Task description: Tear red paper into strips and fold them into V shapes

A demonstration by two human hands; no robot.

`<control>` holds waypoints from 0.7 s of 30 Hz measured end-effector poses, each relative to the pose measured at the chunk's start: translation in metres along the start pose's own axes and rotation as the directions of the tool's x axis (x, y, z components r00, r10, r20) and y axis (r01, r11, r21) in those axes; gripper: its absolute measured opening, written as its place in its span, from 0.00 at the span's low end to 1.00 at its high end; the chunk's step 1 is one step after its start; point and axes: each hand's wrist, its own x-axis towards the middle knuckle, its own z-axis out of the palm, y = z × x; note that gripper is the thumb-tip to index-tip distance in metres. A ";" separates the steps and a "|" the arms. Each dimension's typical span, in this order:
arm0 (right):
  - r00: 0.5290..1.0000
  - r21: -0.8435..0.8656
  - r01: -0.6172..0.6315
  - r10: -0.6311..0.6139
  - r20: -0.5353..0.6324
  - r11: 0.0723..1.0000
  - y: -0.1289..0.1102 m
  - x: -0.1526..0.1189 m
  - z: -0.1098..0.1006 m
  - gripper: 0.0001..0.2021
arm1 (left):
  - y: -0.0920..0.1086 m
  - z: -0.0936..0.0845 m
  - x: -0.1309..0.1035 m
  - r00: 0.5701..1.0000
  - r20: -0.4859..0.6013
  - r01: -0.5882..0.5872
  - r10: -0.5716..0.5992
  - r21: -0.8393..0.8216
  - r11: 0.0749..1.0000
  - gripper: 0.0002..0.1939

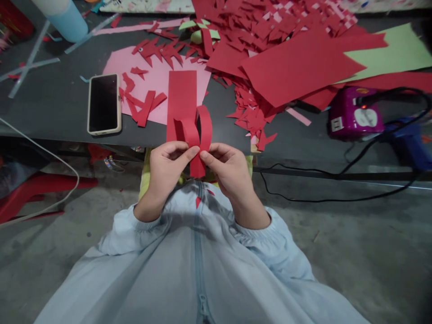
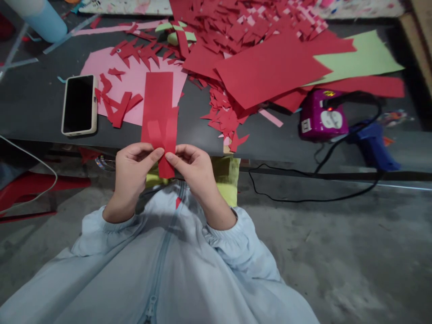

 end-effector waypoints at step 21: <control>0.992 0.069 0.075 -0.067 -0.105 0.995 0.004 0.003 0.004 0.19 | -0.001 -0.004 0.002 0.981 0.155 0.128 -0.118 -0.054 0.990 0.17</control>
